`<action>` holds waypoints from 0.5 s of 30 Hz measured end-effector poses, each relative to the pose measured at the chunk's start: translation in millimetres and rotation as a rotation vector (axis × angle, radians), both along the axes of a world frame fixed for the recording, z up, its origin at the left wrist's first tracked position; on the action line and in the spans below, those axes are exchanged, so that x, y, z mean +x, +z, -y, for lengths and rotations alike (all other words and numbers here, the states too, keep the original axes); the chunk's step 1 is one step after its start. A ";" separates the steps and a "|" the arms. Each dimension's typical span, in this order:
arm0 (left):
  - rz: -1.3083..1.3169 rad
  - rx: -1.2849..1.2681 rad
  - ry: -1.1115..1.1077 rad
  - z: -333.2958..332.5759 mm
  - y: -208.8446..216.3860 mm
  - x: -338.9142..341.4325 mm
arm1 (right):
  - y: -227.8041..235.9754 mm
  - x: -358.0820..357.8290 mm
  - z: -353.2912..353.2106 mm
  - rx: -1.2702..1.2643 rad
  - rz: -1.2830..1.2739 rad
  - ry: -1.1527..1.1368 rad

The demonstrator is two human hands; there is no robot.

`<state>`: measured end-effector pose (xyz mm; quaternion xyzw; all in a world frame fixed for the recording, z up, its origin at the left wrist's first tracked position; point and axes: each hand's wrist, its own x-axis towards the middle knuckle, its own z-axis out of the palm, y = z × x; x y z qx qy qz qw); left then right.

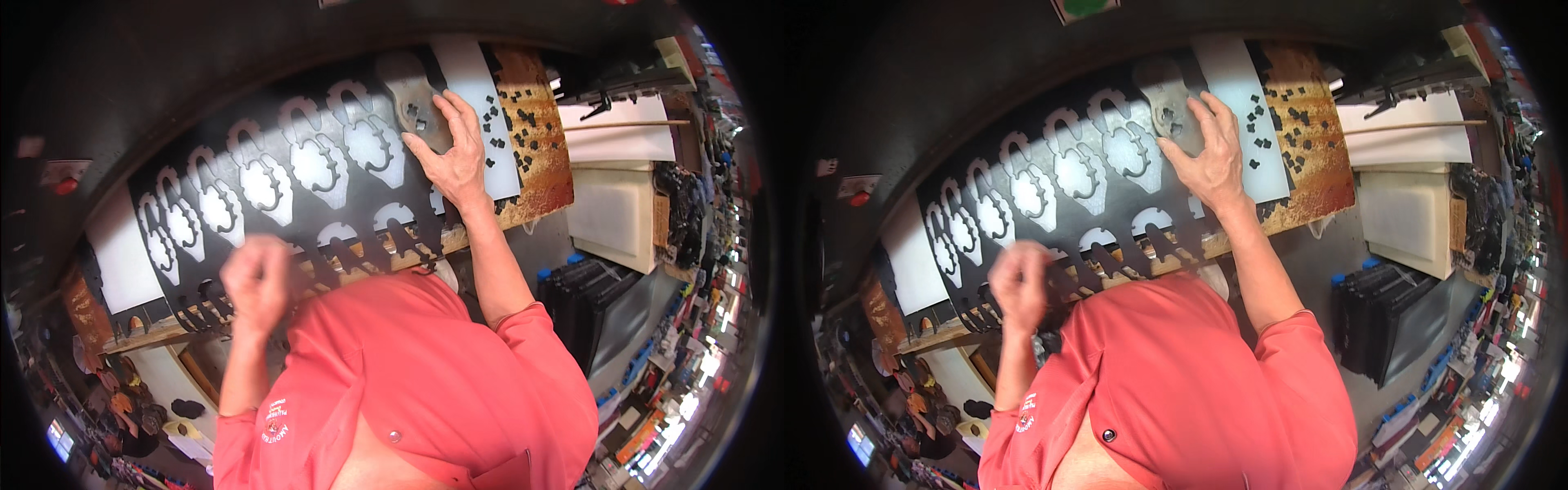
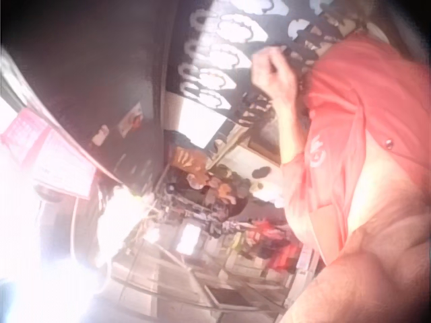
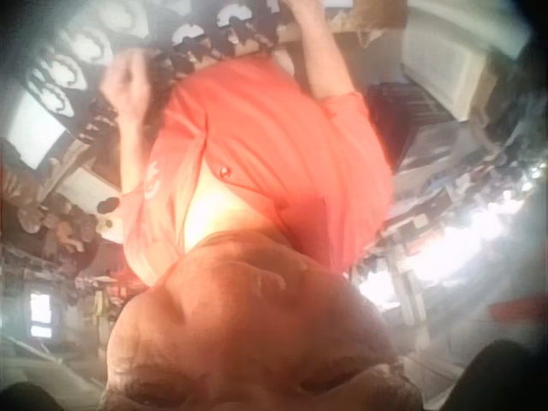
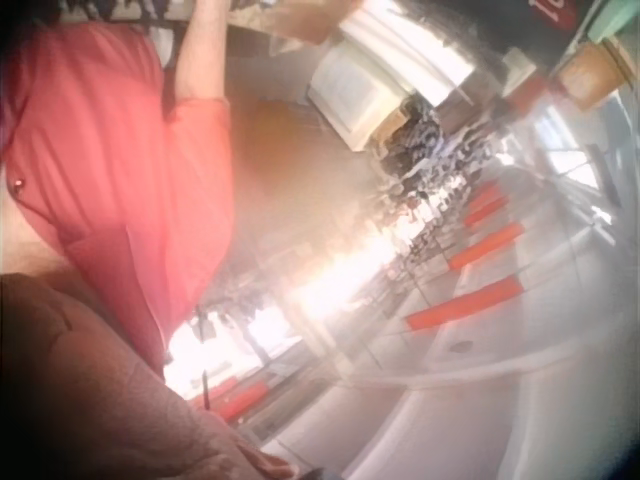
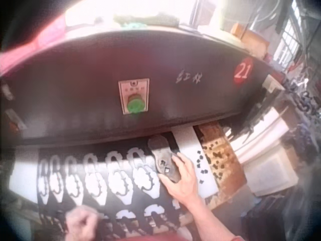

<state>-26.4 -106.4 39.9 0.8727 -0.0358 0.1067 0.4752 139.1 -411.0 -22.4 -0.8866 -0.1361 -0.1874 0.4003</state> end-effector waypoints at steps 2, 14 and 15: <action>0.042 0.083 -0.089 33.6 -19.2 -20.5 | 2.3 4.0 -2.1 0.078 0.046 -0.022; 0.339 0.365 0.139 47.4 -44.1 -26.6 | 117.3 -9.1 -53.8 0.281 0.501 0.334; 0.368 0.364 0.161 52.0 -42.7 -23.9 | 118.9 -10.6 -54.4 0.205 0.558 0.290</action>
